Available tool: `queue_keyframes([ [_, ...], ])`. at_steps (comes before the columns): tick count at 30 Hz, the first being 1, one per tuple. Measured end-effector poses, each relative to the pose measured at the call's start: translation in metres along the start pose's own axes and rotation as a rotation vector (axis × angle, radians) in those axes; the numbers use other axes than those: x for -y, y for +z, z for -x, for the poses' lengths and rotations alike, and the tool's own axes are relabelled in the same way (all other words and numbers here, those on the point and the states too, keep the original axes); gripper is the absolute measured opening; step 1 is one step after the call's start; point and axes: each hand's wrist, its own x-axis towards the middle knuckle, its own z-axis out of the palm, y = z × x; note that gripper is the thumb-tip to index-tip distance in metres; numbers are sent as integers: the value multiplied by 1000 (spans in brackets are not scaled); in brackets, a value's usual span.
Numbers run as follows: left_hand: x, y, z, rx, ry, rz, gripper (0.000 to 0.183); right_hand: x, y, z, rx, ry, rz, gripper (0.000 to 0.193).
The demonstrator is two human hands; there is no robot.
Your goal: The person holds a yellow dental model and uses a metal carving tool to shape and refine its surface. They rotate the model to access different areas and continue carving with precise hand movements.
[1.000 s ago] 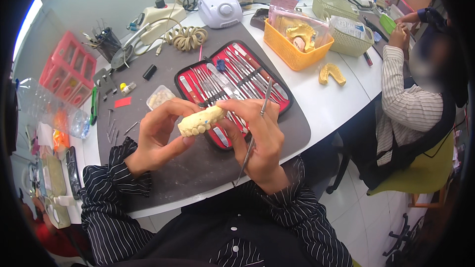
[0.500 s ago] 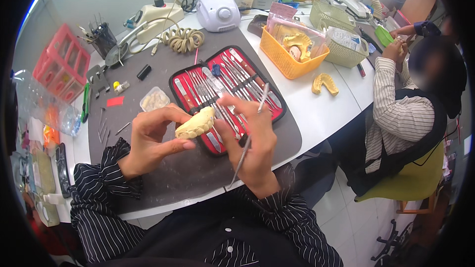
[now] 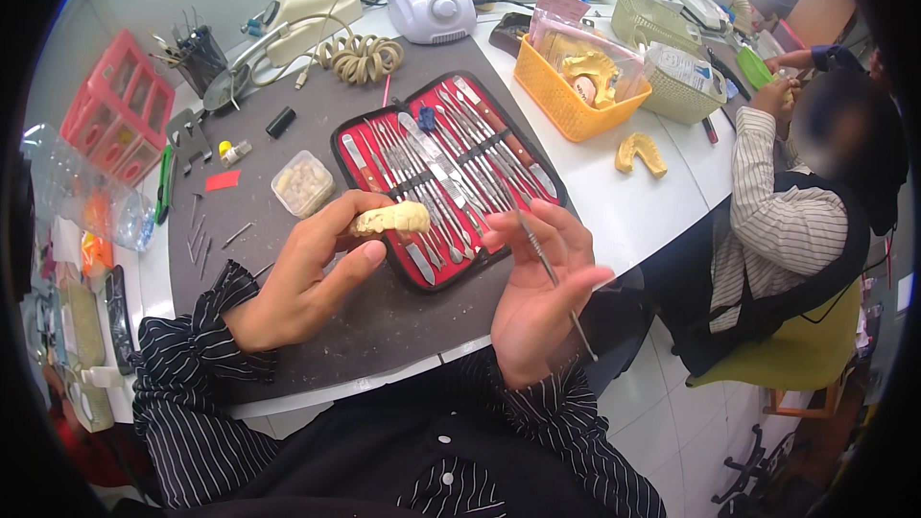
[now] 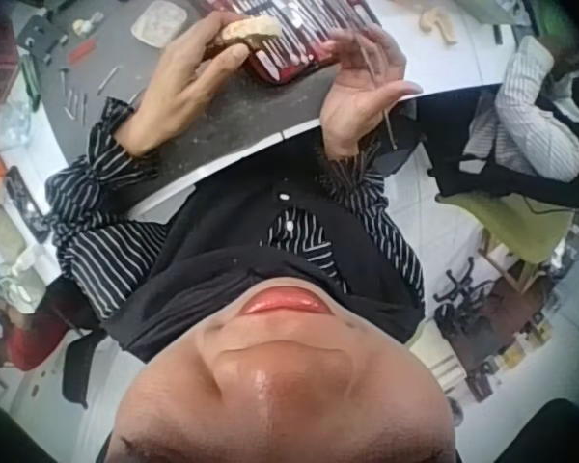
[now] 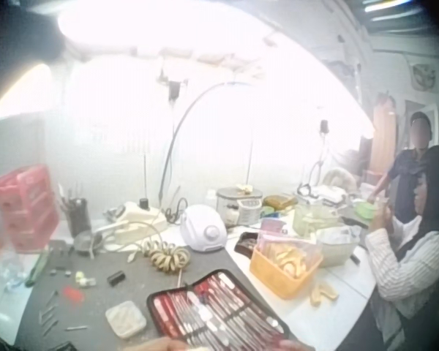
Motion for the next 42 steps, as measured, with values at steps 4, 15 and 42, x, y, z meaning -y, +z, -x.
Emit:
queue_keyframes([
  [4, 3, 1, -2, 31, -2, -23, 24, 5, -11, -7, 456, -148, 291, 67],
  [15, 13, 2, -2, 196, -275, 621, 33, 11, 2, 0, 496, 48, 565, 37],
  [42, 11, 11, -2, 95, -346, 624, 30, 3, -5, -5, 583, -226, 556, 35],
])
